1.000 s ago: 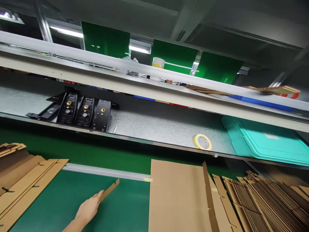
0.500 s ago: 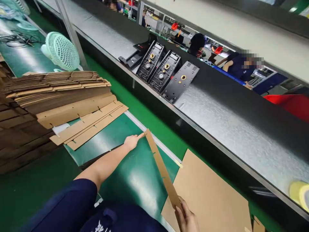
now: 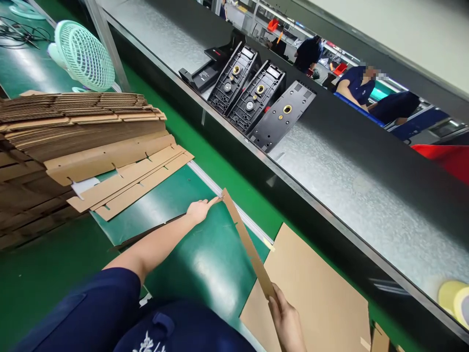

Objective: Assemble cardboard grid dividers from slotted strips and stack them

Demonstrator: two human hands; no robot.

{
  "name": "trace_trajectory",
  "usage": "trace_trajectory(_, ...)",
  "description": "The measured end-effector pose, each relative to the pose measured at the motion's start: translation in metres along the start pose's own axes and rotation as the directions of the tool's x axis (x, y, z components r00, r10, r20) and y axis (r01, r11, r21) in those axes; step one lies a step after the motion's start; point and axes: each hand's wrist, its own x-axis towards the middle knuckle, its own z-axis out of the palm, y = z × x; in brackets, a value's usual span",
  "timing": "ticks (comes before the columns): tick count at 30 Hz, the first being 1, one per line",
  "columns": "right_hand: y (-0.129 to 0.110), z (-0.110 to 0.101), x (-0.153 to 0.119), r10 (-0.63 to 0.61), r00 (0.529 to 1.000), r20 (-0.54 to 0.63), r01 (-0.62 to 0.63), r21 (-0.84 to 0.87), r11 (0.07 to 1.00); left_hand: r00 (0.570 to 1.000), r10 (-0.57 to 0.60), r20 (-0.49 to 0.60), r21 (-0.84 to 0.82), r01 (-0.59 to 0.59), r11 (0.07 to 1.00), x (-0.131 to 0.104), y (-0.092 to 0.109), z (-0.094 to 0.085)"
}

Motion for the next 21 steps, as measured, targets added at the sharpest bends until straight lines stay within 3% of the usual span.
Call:
trace_trajectory(7,-0.004,0.001,0.02,-0.029,0.999,-0.015,0.026,-0.165,0.986,0.999,-0.028,0.018,0.019,0.028,0.999,-0.002,0.001,-0.001)
trace_trajectory(10,0.001,0.001,0.026,-0.053,0.999,-0.011,0.049,-0.226,0.973,1.0,-0.009,-0.028,0.016,0.01,1.0,0.0,0.002,-0.002)
trace_trajectory(13,0.011,0.0,0.032,-0.077,0.997,0.009,0.077,-0.271,0.96,0.995,0.052,-0.084,0.01,-0.051,0.999,0.011,0.009,-0.006)
trace_trajectory(16,0.019,-0.006,0.042,-0.095,0.995,-0.009,0.087,-0.327,0.941,0.995,0.079,-0.057,-0.006,-0.08,0.997,0.029,0.018,-0.013)
trace_trajectory(21,0.017,-0.014,0.071,-0.041,0.998,-0.052,0.014,-0.437,0.899,0.997,0.059,-0.058,0.002,-0.059,0.998,0.053,0.03,-0.024)
